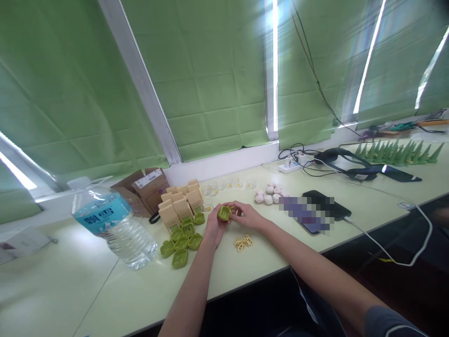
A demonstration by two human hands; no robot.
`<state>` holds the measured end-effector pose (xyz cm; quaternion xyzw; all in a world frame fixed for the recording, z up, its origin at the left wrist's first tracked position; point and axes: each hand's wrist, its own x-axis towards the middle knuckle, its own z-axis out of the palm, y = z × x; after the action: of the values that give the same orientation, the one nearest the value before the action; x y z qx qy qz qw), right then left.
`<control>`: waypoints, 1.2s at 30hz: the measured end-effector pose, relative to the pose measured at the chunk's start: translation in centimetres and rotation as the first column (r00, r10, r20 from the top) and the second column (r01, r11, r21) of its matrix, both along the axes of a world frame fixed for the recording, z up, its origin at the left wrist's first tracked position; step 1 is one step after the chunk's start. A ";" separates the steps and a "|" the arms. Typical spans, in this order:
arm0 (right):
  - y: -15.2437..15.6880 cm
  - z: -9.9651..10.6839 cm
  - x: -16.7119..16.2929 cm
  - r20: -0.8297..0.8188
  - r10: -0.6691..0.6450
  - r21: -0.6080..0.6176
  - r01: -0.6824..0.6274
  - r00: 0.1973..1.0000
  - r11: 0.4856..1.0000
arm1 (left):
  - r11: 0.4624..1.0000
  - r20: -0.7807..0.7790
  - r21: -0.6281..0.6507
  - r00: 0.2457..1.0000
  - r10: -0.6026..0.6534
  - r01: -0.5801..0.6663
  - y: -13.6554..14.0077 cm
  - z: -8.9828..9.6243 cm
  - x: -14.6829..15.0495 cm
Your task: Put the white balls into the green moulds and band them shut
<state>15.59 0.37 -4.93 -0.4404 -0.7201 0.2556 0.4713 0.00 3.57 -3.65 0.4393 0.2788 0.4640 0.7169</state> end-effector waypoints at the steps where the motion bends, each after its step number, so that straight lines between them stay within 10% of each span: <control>1: 0.0 0.0 -0.1 0.008 0.014 0.003 -0.014 1.000 1.000 | 1.000 0.000 -0.003 1.000 -0.004 0.004 0.1 -0.1 0.0; 23: 0.2 0.1 -0.1 -0.098 -0.109 0.025 0.112 0.989 0.993 | 0.981 0.009 -0.087 0.985 0.173 -0.171 0.5 -0.2 -0.4; 36: 0.0 0.3 -0.5 -0.101 -0.040 0.017 0.042 0.994 0.999 | 0.998 0.098 -0.049 0.995 -0.034 0.039 0.1 0.0 -0.4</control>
<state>15.08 0.40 -4.66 -0.4373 -0.6886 0.2608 0.5163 -0.42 3.70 -3.68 0.4028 0.2471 0.4642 0.7492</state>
